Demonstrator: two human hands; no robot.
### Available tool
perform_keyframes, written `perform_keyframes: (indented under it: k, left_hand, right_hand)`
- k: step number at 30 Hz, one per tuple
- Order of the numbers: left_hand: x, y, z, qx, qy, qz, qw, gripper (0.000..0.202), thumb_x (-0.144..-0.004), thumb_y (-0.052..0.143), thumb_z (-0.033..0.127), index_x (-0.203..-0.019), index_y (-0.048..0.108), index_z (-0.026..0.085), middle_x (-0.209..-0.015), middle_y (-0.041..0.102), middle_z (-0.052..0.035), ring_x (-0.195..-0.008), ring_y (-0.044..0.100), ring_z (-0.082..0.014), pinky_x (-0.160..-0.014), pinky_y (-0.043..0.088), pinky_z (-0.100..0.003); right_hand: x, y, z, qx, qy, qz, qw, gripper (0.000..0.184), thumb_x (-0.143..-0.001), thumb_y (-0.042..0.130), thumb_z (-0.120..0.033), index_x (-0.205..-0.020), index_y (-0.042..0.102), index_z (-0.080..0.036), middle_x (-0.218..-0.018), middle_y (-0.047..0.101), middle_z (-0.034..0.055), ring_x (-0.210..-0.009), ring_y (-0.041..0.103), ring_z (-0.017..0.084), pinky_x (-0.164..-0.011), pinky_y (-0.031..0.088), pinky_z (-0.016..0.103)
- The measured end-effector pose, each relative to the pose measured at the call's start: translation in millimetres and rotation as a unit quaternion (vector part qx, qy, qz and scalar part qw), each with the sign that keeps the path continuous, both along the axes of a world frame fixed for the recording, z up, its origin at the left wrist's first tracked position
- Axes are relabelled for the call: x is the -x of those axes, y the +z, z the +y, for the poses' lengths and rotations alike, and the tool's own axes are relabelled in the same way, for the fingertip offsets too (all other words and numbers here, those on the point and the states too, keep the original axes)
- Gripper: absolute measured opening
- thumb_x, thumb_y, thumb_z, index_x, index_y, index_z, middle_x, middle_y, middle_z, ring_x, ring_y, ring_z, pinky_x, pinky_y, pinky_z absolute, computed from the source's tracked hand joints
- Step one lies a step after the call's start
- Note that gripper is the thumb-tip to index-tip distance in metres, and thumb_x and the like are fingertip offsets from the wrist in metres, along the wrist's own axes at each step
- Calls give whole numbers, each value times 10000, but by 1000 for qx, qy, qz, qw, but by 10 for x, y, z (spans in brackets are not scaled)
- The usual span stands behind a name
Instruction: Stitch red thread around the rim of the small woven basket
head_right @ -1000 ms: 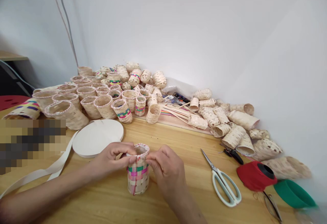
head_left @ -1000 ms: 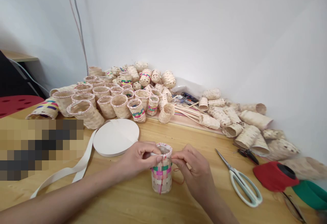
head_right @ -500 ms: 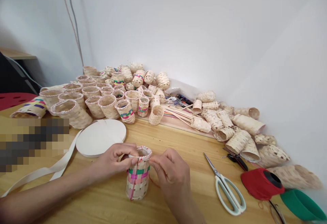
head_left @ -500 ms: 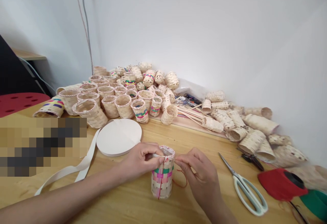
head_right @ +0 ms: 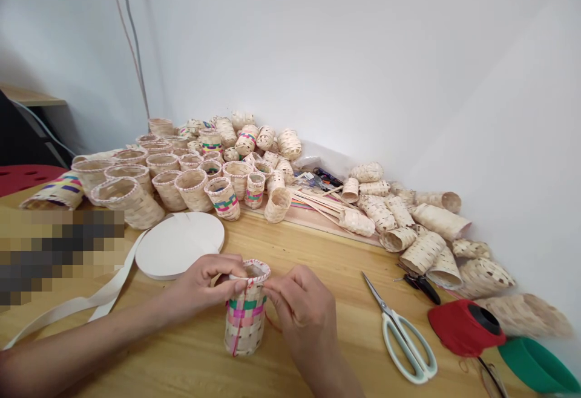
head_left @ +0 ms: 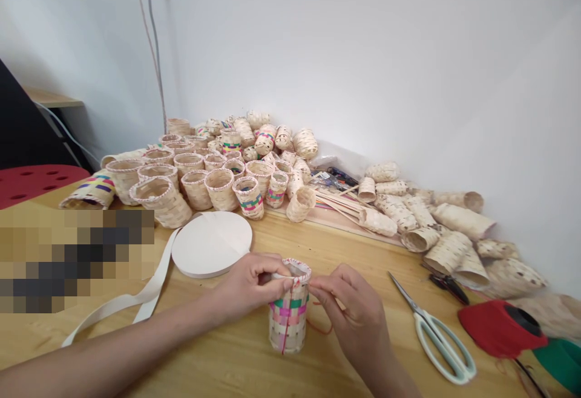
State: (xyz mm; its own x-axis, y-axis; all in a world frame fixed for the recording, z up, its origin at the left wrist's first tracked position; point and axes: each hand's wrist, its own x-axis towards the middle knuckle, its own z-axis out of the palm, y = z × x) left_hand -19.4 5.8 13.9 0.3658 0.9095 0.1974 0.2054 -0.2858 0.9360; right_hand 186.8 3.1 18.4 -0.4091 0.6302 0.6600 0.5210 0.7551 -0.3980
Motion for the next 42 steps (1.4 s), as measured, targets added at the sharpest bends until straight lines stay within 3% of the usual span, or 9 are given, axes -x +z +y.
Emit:
perform_keyframes:
  k: [8, 17, 22, 26, 29, 35, 38, 42]
  left_hand:
    - [-12, 1, -14, 15, 1, -10, 1000, 247, -792, 572, 293, -671, 663, 98, -634, 532, -7, -584, 450, -103, -528, 325, -198]
    - [-29, 50, -40, -20, -14, -2, 1000, 233, -817, 575, 282, -692, 674, 113, -657, 579, -11, -593, 471, -100, -546, 347, -185]
    - [-29, 91, -48, -16, -51, -11, 999, 265, -850, 560, 335, -735, 681, 129, -715, 605, -19, -637, 501, -110, -592, 389, -187]
    - [-17, 69, -30, 2, -54, -21, 998, 315, -851, 555, 390, -739, 676, 121, -716, 597, -24, -646, 510, -118, -592, 399, -195]
    - [-13, 46, -18, 13, -51, -29, 998, 315, -848, 561, 391, -748, 677, 115, -717, 597, -26, -647, 519, -120, -590, 401, -196]
    - [6, 27, -20, -26, -19, -22, 999, 257, -873, 542, 338, -888, 711, 145, -834, 659, -54, -765, 583, -158, -685, 443, -222]
    - [20, 28, -24, -76, 9, 2, 997, 257, -888, 526, 313, -1026, 706, 191, -908, 678, -56, -808, 582, -168, -745, 451, -248]
    - [33, 30, -19, -117, 20, 9, 993, 266, -903, 506, 306, -1016, 719, 194, -861, 665, -58, -768, 569, -165, -708, 449, -244]
  right_hand:
    - [-24, 0, 13, -4, 9, 2, 1000, 108, -868, 590, -162, -863, 697, -174, -635, 515, 9, -573, 503, 117, -512, 397, 226]
    - [24, 23, -29, 5, 10, 4, 1000, 123, -877, 572, -181, -811, 675, -193, -650, 552, 11, -596, 528, 127, -537, 407, 229]
    - [51, 44, -62, 144, 32, 61, 987, 156, -865, 584, -232, -720, 628, -197, -645, 568, -7, -607, 543, 126, -555, 424, 213]
    - [51, 17, -36, 273, 61, 136, 950, 182, -850, 592, -308, -723, 631, -183, -678, 582, 0, -626, 553, 130, -574, 442, 221]
    - [50, -9, -2, 320, 60, 174, 929, 196, -826, 615, -335, -724, 639, -170, -683, 583, 3, -628, 547, 131, -573, 440, 225]
    - [50, -18, 13, 285, 51, 167, 943, 195, -833, 607, -322, -715, 640, -169, -669, 577, 0, -609, 524, 124, -561, 423, 220]
    - [61, -25, 0, 227, 42, 114, 966, 158, -852, 590, -270, -728, 638, -185, -666, 577, -5, -614, 532, 127, -577, 422, 222]
    - [73, -67, -2, 153, 41, 54, 986, 92, -869, 575, -219, -805, 641, -209, -707, 595, -8, -650, 557, 133, -597, 424, 220]
